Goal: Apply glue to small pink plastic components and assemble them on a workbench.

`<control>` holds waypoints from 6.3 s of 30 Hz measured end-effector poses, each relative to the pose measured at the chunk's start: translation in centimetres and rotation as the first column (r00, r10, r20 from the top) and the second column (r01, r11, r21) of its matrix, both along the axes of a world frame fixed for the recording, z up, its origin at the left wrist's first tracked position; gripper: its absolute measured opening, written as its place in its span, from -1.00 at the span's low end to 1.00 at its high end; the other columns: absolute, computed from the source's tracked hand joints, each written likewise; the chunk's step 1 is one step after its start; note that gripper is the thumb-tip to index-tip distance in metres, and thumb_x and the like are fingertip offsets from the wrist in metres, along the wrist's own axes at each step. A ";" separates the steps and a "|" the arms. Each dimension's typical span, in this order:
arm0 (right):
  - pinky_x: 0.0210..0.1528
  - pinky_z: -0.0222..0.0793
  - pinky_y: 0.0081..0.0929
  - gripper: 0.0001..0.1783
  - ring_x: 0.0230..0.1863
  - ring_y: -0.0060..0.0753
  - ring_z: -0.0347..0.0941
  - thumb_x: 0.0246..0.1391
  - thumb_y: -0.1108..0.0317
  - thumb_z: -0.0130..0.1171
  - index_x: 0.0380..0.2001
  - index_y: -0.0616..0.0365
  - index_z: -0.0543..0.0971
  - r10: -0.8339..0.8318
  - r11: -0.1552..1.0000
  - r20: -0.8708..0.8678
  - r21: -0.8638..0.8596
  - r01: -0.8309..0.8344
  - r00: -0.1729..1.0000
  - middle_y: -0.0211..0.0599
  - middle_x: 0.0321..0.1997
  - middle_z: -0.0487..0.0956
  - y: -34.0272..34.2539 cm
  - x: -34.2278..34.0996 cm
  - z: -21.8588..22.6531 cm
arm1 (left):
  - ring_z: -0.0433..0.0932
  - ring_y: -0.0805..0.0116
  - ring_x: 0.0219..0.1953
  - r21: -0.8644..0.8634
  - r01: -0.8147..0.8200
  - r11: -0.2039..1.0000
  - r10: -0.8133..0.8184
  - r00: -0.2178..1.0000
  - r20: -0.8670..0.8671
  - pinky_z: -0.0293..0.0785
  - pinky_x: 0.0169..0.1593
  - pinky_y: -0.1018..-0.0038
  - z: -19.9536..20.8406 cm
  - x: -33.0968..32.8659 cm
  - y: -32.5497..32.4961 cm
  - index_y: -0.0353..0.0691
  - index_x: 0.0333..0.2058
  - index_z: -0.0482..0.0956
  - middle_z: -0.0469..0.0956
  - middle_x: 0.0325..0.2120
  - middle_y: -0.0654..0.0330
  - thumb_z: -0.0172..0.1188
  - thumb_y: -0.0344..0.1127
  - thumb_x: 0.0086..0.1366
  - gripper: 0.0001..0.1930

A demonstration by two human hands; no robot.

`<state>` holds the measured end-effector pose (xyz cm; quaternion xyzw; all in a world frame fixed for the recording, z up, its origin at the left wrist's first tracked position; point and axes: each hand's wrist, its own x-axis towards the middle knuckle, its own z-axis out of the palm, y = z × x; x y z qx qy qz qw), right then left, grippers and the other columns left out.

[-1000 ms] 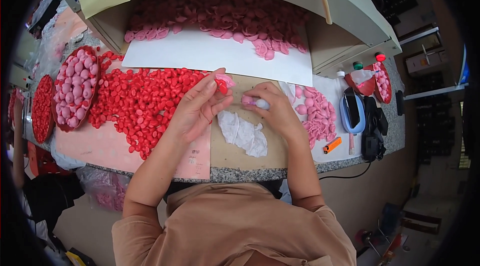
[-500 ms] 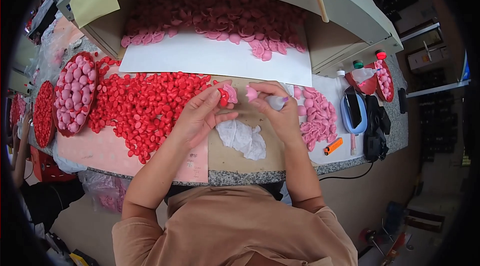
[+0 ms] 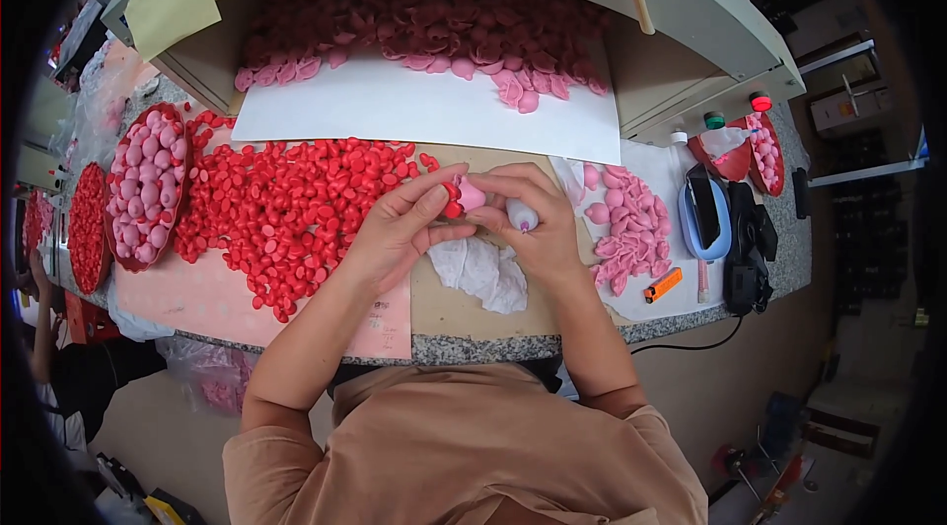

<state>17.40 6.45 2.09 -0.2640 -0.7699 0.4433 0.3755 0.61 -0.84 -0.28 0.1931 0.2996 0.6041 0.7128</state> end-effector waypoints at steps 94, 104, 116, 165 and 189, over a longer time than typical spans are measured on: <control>-0.26 0.27 -0.46 -0.75 -0.28 -0.53 0.31 0.09 0.50 0.05 -0.14 0.00 0.45 -0.182 0.583 -0.706 -0.638 -0.504 0.684 -0.39 -0.05 0.32 -4.5 -2.4 -1.5 | 0.44 0.34 -0.18 0.308 -0.316 0.897 0.310 0.948 0.068 0.44 -0.24 0.47 -0.9 2.8 -2.1 -0.12 -0.13 0.51 0.41 -0.11 0.16 0.07 -0.41 0.27 -0.80; -0.21 0.30 -0.45 -0.63 -0.27 -0.49 0.35 -0.03 0.52 0.18 -0.10 0.18 0.43 -0.026 0.817 -0.435 -0.528 -0.232 0.900 -0.33 -0.07 0.31 -2.3 -2.8 -0.4 | 0.34 0.30 0.05 0.402 -0.315 0.860 0.368 0.928 -0.060 0.29 0.09 0.31 -1.5 1.4 -0.8 -0.05 -0.11 0.52 0.38 -0.01 0.25 0.12 -0.34 0.24 -0.77; 0.00 0.22 -0.50 -0.65 -0.05 -0.46 0.27 -0.06 0.44 0.25 -0.15 0.20 0.47 -0.041 0.910 -0.342 -0.400 -0.106 0.939 -0.31 -0.08 0.32 -2.9 -1.9 -0.1 | 0.32 0.34 0.06 0.376 -0.281 0.883 0.354 0.924 -0.143 0.21 0.16 0.33 -1.8 2.0 -1.4 -0.03 -0.11 0.52 0.35 -0.02 0.26 0.14 -0.30 0.23 -0.76; -0.07 0.31 -0.55 -0.85 -0.09 -0.47 0.36 0.01 0.54 0.17 -0.30 0.25 0.50 -0.040 0.906 -0.372 -0.405 -0.123 0.928 -0.26 -0.14 0.41 -2.0 -1.2 -0.5 | 0.35 0.23 -0.12 0.610 0.001 0.792 0.604 0.142 -0.784 0.28 -0.02 0.40 1.1 0.1 -0.4 -0.23 -0.17 0.56 0.56 -0.21 0.19 0.33 -0.32 -0.01 -0.63; -0.26 0.34 -0.62 -0.81 -0.30 -0.57 0.37 0.02 0.52 0.17 -0.24 0.26 0.50 -0.060 0.908 -0.365 -0.407 -0.101 0.929 -0.32 -0.18 0.40 -2.1 -1.7 -1.3 | 0.36 0.24 -0.12 0.560 -0.084 0.824 0.553 0.332 -0.764 0.27 -0.02 0.41 0.6 0.6 -0.4 -0.27 -0.14 0.52 0.51 -0.22 0.18 0.27 -0.30 0.07 -0.64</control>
